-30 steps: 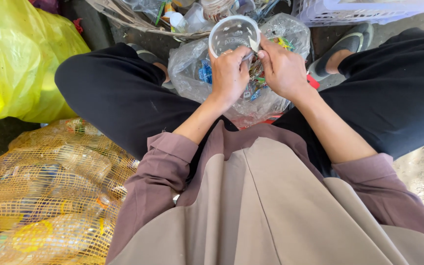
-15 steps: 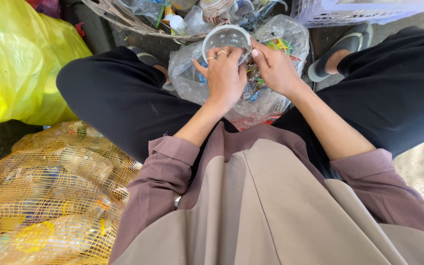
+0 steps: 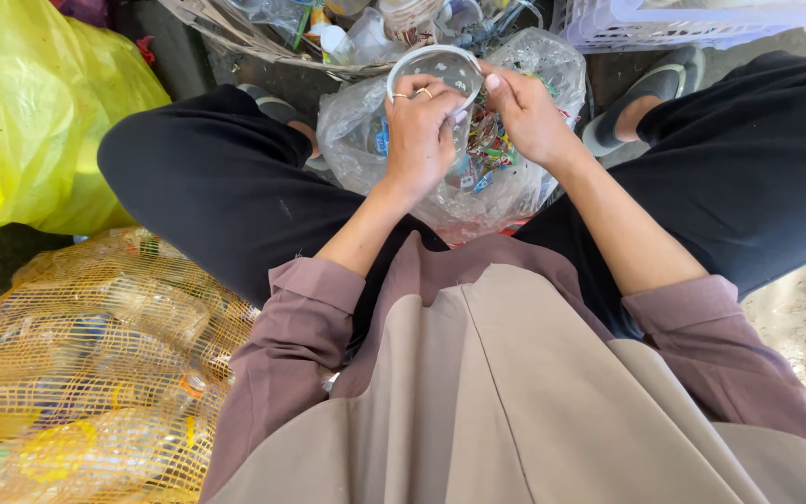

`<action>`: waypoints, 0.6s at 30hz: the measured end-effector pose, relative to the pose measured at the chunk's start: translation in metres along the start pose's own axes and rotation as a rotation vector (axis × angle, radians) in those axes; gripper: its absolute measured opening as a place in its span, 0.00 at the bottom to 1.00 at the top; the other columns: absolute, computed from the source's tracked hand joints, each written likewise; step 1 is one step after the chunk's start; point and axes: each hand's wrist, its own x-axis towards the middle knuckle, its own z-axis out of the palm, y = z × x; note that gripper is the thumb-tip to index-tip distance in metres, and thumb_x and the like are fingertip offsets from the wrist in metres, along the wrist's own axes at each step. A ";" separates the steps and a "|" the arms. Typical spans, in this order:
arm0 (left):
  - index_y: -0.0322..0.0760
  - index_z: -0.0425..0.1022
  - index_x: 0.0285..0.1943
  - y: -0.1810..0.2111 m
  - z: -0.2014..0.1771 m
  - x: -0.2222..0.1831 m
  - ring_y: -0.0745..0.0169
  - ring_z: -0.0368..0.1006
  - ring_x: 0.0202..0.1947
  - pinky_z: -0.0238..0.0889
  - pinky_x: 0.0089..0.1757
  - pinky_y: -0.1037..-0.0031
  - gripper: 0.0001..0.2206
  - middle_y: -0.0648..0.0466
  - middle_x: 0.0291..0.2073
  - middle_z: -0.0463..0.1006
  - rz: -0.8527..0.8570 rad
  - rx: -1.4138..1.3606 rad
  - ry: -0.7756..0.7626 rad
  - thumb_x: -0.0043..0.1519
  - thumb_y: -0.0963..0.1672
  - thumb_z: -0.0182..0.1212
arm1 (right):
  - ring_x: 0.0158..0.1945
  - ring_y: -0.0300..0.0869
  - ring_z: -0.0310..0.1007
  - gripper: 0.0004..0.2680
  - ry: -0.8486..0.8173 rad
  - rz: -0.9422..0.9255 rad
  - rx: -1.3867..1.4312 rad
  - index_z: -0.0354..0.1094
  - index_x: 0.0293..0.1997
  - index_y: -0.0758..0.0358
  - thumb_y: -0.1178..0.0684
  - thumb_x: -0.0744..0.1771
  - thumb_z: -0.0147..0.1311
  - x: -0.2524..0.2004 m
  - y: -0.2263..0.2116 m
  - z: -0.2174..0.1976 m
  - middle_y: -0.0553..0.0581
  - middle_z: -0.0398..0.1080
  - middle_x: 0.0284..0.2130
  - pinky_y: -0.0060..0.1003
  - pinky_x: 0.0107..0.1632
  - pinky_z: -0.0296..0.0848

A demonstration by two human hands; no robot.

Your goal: The person sits cross-legged and uses a red utility knife to peel adhesive labels off clear plastic containers. They pick up containers from a woven basket, scrape the labels, and place the containers into a plastic bag on the floor.

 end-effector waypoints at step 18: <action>0.36 0.79 0.35 -0.013 -0.006 0.003 0.51 0.66 0.53 0.57 0.57 0.59 0.08 0.59 0.40 0.82 0.134 -0.041 -0.058 0.49 0.35 0.65 | 0.28 0.51 0.72 0.15 0.217 0.021 -0.309 0.72 0.59 0.64 0.49 0.73 0.38 0.009 -0.015 0.025 0.60 0.74 0.27 0.47 0.35 0.69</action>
